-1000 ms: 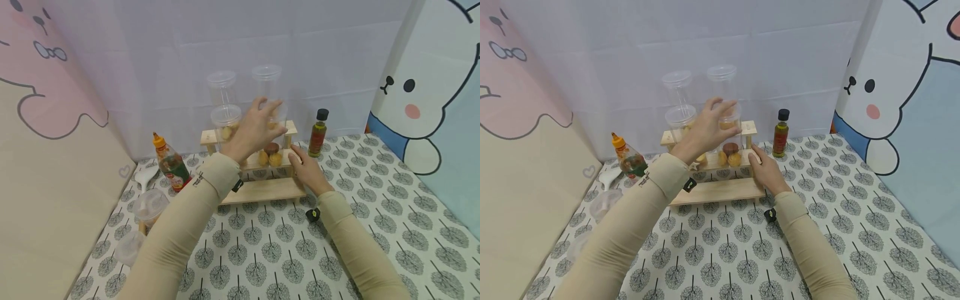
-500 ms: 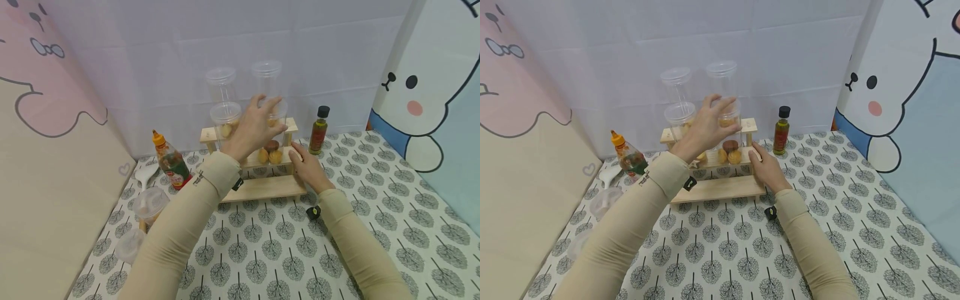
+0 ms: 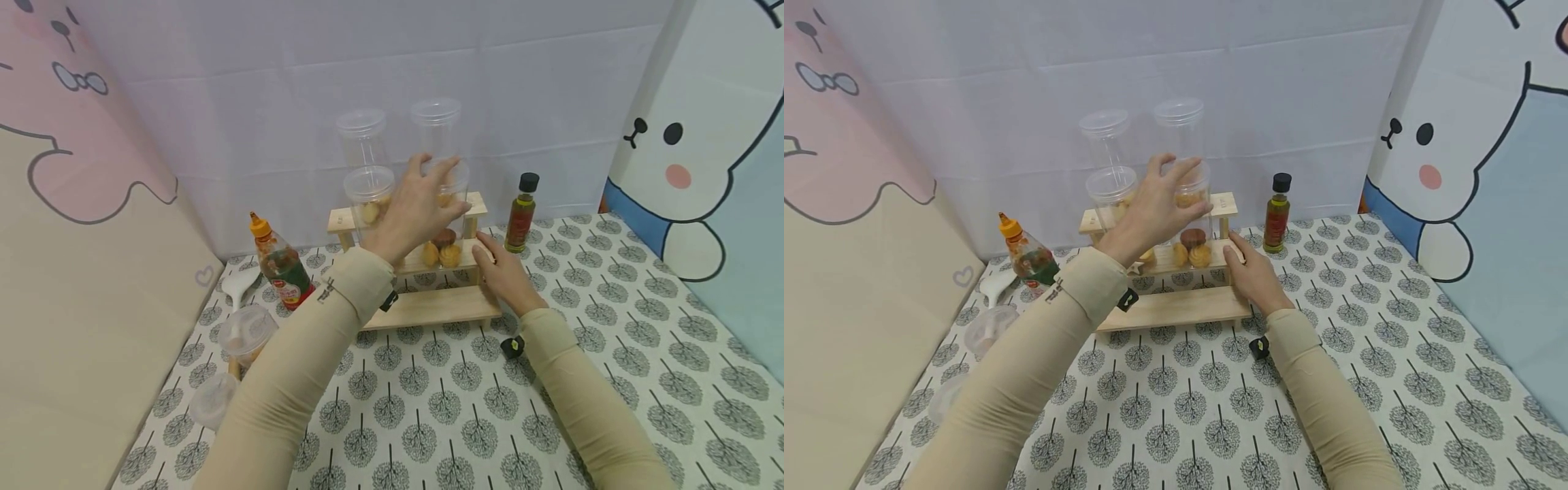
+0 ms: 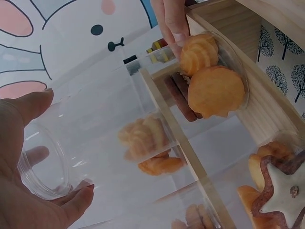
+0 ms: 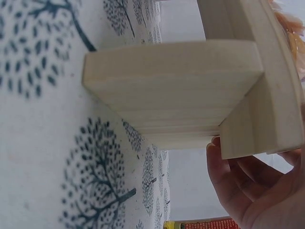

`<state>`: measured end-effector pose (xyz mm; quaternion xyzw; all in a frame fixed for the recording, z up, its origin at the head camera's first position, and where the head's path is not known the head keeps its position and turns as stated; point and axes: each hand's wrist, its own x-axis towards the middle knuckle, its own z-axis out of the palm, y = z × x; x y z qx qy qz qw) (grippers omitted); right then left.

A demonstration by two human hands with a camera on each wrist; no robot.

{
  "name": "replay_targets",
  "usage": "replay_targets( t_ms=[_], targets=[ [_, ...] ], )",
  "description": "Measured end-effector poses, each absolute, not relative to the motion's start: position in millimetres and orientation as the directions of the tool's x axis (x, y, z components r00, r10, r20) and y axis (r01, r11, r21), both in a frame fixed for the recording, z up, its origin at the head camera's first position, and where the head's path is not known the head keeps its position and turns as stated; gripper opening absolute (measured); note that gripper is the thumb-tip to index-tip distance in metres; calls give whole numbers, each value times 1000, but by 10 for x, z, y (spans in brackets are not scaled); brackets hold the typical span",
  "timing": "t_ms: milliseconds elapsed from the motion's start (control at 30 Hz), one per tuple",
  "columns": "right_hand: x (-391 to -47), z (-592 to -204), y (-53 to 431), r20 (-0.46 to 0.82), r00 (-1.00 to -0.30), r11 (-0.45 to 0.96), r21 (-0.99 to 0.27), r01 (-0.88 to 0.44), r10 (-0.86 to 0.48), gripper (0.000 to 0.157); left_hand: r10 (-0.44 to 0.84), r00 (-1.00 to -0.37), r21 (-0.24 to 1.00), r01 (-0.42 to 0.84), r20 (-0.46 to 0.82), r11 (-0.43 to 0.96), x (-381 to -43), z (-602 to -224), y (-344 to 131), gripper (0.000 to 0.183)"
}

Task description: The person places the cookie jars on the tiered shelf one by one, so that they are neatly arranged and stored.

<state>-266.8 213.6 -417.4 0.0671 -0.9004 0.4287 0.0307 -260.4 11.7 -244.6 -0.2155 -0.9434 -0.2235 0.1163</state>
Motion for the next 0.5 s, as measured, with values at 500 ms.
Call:
replay_targets(
  t_ms=[500],
  targets=[
    [-2707, -4188, 2065, 99, -989, 621, -770, -144, -107, 66, 340, -877, 359, 455, 339, 815, -2615, -2468, 61, 78]
  ],
)
